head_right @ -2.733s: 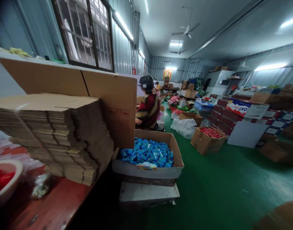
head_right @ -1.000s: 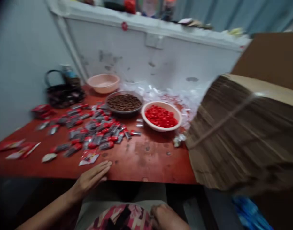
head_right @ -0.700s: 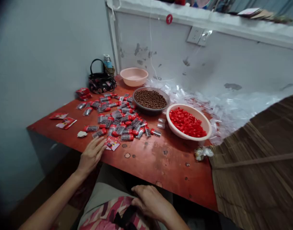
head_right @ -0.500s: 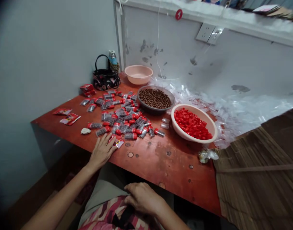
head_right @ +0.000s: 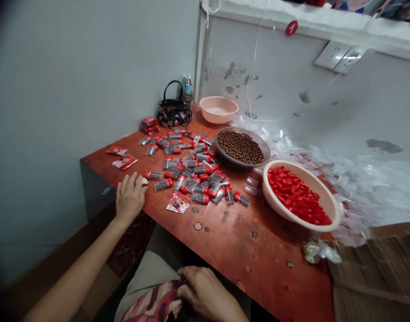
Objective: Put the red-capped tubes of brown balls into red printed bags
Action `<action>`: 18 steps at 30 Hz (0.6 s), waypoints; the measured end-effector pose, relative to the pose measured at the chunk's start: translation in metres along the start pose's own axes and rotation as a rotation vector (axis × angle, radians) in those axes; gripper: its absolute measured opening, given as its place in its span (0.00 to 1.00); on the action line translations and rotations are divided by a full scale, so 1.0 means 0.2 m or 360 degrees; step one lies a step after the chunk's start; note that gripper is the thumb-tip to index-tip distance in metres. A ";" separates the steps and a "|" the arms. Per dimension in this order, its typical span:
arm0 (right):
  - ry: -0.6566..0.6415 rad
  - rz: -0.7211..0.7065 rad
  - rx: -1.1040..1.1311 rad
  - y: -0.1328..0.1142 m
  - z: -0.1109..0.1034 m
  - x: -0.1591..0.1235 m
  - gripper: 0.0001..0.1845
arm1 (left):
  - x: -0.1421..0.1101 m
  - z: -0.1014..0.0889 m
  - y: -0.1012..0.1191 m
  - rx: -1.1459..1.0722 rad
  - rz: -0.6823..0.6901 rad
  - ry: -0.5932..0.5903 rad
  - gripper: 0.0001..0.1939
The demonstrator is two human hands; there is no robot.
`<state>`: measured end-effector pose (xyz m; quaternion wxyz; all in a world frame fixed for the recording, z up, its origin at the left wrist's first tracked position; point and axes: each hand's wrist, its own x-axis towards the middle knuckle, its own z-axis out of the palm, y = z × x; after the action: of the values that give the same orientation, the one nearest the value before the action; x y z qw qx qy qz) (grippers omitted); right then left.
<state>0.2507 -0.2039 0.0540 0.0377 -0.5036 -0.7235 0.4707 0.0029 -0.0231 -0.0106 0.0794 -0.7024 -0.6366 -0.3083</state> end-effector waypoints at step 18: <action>-0.0057 -0.0202 -0.0179 -0.05 -0.04 0.07 0.17 | -0.20 0.04 0.43 -0.0242 0.0468 -0.0336 0.20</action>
<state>0.2404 -0.1882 0.0602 0.0261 -0.4497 -0.7798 0.4348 0.0864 -0.0677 -0.0142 0.0030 -0.8202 -0.5069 -0.2651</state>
